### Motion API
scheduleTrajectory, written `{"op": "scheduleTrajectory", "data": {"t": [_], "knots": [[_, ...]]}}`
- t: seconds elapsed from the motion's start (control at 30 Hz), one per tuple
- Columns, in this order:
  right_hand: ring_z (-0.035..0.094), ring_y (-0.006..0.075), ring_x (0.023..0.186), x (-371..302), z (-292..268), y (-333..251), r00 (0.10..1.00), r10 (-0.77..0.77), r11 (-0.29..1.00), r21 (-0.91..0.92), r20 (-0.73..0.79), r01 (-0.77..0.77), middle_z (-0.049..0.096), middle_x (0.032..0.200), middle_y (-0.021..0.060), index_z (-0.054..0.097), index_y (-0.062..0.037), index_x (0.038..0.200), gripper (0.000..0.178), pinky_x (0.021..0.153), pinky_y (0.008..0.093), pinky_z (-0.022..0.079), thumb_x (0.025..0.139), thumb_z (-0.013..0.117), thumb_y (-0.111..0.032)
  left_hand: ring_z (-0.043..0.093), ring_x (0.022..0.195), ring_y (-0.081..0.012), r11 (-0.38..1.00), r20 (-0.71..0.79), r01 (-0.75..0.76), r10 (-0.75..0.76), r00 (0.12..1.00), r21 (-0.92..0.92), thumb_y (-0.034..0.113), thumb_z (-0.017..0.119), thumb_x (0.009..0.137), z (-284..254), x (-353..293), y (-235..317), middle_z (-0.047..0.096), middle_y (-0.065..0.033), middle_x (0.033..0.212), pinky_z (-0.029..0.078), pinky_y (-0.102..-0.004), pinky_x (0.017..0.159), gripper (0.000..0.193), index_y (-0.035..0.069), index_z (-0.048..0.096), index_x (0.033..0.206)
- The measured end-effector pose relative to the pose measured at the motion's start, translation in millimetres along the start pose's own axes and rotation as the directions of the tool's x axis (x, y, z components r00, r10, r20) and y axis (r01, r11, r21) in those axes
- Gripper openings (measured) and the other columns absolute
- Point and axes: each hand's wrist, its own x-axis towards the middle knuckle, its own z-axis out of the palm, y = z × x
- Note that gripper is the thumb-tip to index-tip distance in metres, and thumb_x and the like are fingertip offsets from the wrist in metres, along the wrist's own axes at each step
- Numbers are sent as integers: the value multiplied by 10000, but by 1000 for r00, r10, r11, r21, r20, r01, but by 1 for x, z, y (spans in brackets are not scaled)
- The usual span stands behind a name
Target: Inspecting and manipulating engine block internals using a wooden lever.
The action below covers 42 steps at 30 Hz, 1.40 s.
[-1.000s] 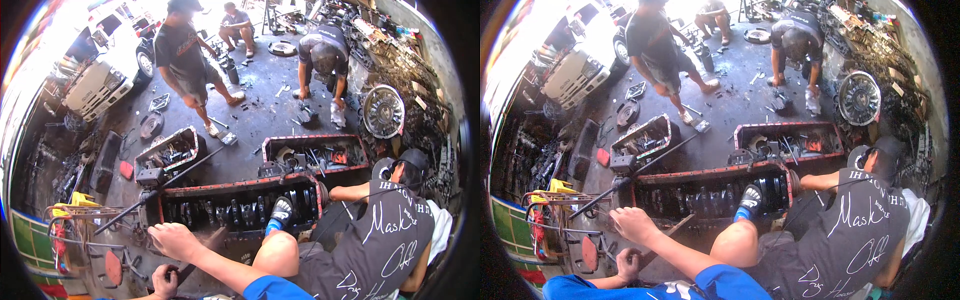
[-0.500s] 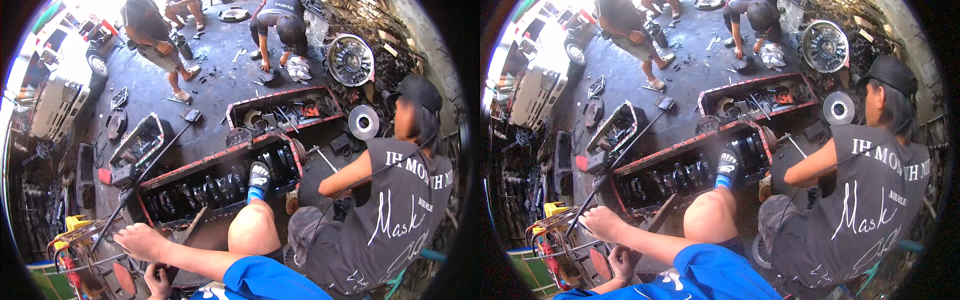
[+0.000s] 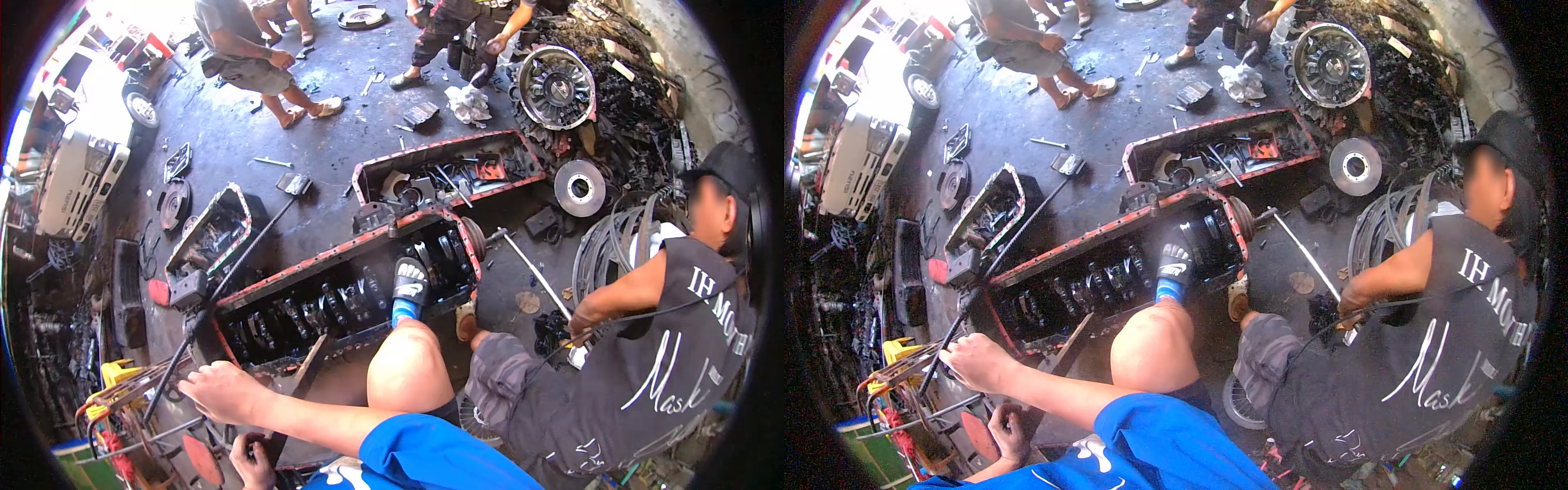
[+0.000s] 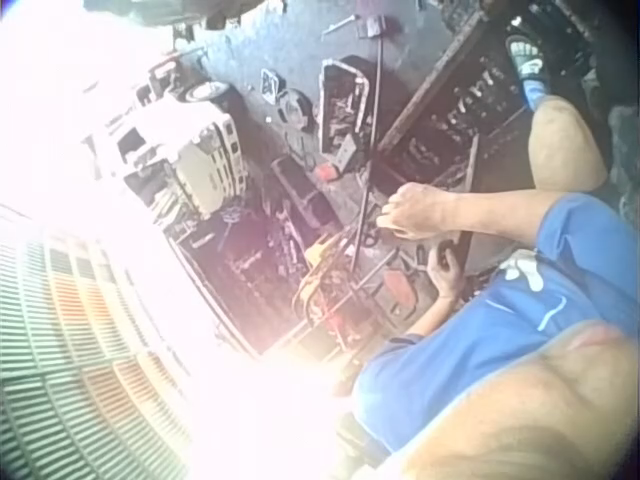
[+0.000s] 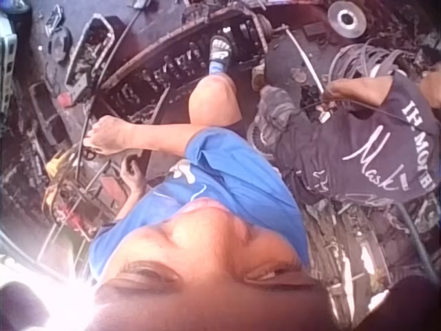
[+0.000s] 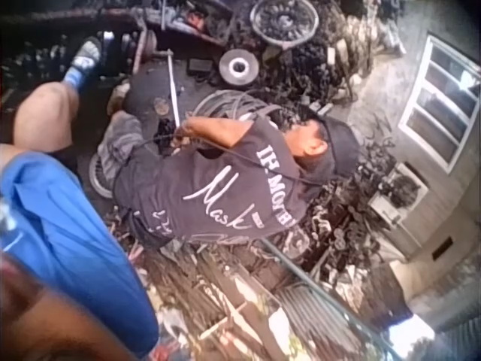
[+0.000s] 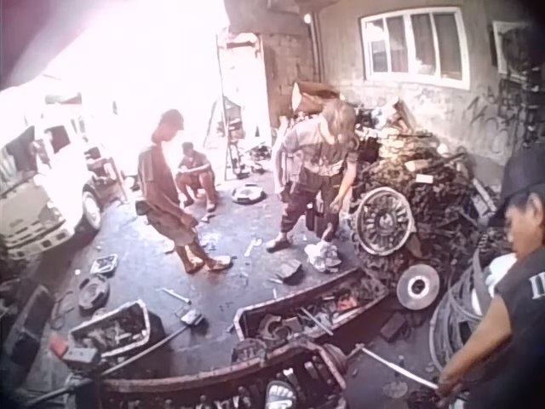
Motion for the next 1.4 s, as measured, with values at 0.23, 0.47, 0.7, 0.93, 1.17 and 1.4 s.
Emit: {"op": "scheduleTrajectory", "data": {"t": [0.23,0.47,0.7,0.93,1.17,1.4], "knots": [[706,284,862,1,-7,1,999,-27,1000,1,-34,27,704,890,119,650,-49,973,159,764,407,535,866,647,-166,630,692,-231,1000,10,20,-20,1000,12,287,579,941,0,-1,-1,648,-136,743,480,-345,675,333,-32,636,862],[708,289,859,3,9,2,998,-8,999,40,-66,11,706,880,121,664,-52,922,128,758,407,535,850,653,-158,631,744,-209,999,17,28,-29,999,39,263,558,948,0,1,9,659,-152,782,487,-343,702,322,-44,627,876],[680,251,894,3,15,0,1000,4,1000,17,-30,-3,676,895,76,652,-67,950,155,774,388,517,870,649,-200,539,793,-146,966,81,112,-96,992,-233,308,542,1006,2,-2,-8,603,-51,836,469,-304,752,340,-16,574,909],[691,265,893,3,17,-1,995,21,999,26,-95,-18,696,863,80,673,-80,911,139,811,400,516,840,672,-200,526,836,-142,953,119,123,-93,988,-278,326,562,1008,-1,-4,-13,579,-59,886,453,-293,783,350,-18,574,945],[698,262,889,6,16,-7,994,-6,1000,-10,-107,5,703,872,81,670,-87,907,135,797,411,523,840,678,-204,528,866,-152,985,93,103,-91,992,-140,242,531,999,-8,-3,6,582,-66,880,440,-296,812,275,-27,578,965],[704,260,874,6,11,1,997,6,1000,-4,-79,-6,704,859,78,670,-82,895,125,776,394,528,854,669,-201,553,836,-170,992,66,95,-89,994,-88,199,520,972,1,1,6,616,-94,860,448,-312,798,247,-37,590,955]]}}
